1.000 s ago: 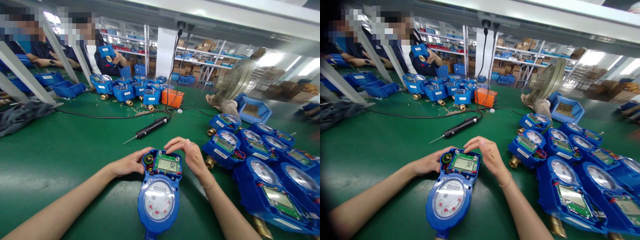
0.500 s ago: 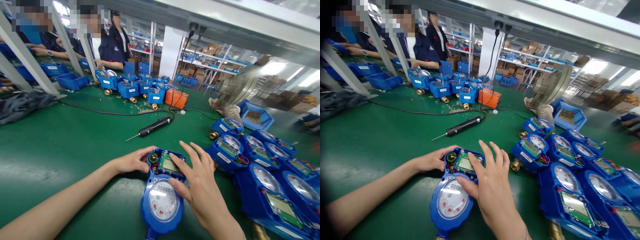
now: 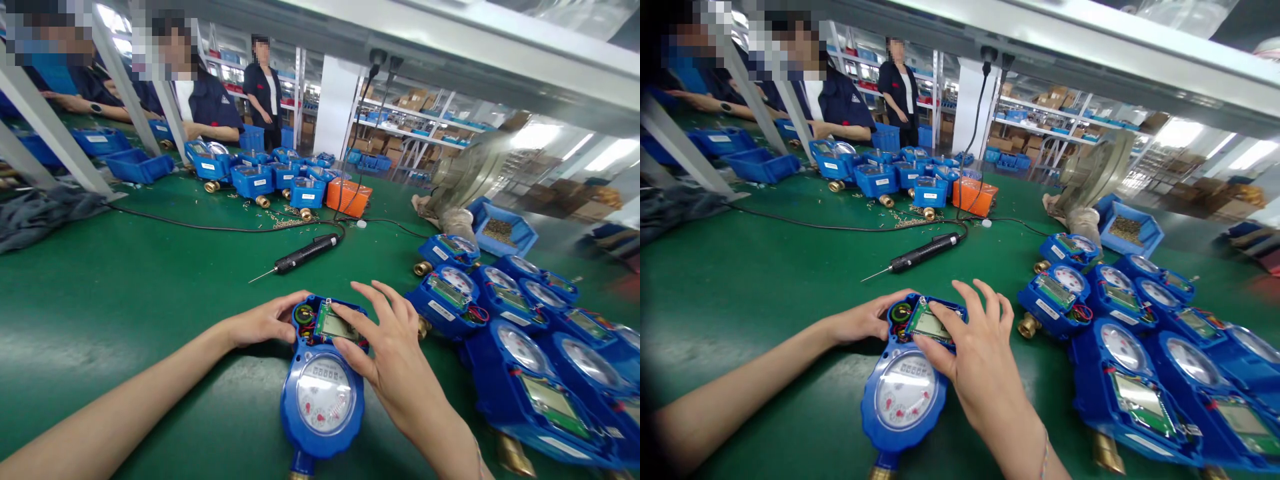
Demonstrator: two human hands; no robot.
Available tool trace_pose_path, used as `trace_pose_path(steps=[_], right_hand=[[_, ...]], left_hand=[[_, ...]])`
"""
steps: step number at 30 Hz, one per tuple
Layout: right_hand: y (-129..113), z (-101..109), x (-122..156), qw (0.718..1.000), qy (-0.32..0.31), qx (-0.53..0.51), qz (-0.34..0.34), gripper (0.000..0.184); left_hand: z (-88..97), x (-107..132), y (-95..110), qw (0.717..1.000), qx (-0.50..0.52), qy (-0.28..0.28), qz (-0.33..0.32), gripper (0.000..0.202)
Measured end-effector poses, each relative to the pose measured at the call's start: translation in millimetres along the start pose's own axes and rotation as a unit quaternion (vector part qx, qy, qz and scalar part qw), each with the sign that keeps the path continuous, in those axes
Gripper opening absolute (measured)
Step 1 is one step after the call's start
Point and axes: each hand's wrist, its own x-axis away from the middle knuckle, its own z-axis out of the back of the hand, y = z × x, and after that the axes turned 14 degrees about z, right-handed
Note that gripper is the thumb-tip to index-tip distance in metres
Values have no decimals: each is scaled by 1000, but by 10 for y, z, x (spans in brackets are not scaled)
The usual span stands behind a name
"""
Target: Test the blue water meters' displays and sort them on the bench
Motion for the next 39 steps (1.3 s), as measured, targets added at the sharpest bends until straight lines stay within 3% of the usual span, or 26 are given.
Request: trace_pose_path(steps=[14,17,23,39], right_hand=[[-17,-44,124,997,61,9,35,34],[6,-56,199,992,116,9,49,25],[153,-209,392,972,233,3,13,30],[243,-397,381,975,222,9,31,30]], left_hand=[[-4,9,-7,1000,1,3,4,79],[-11,5,1,1000,-1,-3,1,79],[-7,7,5,1000,-8,1,7,80],[1,13,-8,1000,-8,1,11,84]])
